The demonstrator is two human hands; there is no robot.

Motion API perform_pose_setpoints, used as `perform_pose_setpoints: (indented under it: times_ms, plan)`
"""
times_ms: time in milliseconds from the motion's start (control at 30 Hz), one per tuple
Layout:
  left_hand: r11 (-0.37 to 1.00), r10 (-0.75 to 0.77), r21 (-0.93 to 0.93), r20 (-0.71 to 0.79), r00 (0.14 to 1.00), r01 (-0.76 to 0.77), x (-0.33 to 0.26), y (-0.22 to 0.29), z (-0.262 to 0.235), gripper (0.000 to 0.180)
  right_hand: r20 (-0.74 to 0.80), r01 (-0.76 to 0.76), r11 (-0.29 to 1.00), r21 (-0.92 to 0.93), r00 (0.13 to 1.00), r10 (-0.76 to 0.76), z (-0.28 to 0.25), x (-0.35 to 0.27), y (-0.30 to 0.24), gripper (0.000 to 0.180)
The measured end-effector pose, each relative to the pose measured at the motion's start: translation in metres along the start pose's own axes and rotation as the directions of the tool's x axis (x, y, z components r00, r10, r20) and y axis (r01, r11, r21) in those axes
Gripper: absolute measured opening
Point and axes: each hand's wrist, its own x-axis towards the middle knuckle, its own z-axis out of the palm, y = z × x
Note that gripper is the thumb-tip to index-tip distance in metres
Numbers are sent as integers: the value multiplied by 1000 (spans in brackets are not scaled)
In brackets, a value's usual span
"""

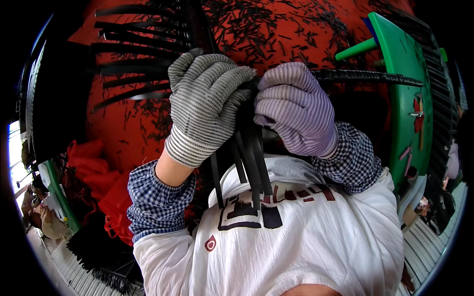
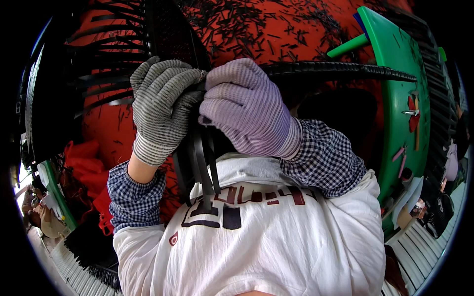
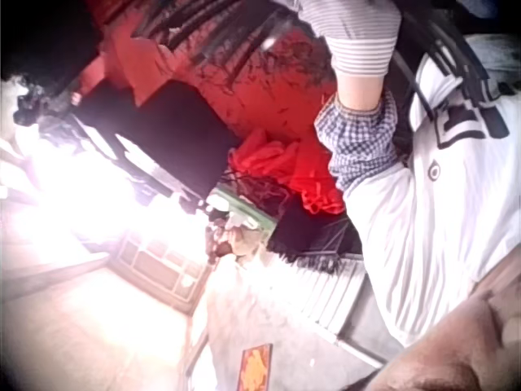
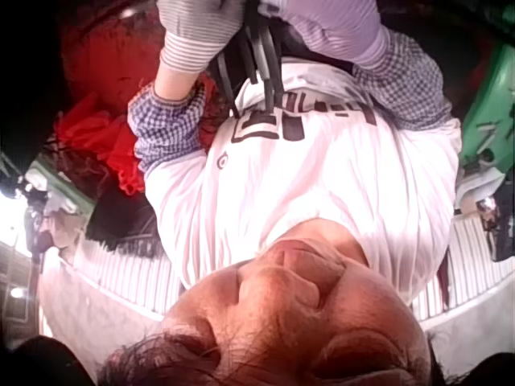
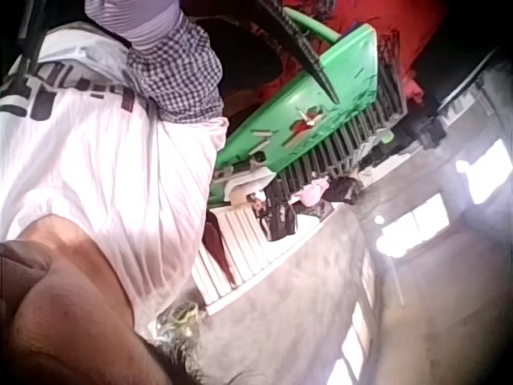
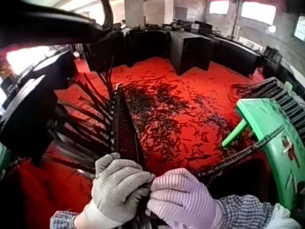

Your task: The person weaves black plastic straps onto a furniture frame by hand and secures them with a power stapler and pliers. They turn the frame over and trim the straps while wearing gloves.

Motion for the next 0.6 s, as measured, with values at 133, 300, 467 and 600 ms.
perform_pose_setpoints:
  times_ms: [133,300,467,600]
  plan:
    - [1000,17,-22,24,1000,-17,3,-2,-2,28,83,100,995,-5,992,-99,-18,23,7,10]
    - [1000,9,1,-12,1000,-9,1,-7,8,25,113,-127,989,77,987,118,-14,53,34,13]
    - [1000,4,-22,-49,999,-5,12,-10,7,22,103,-316,948,-49,942,319,1,57,47,21]
    - [999,4,-45,-73,997,-7,11,-11,5,20,93,-420,901,108,907,412,9,61,53,30]
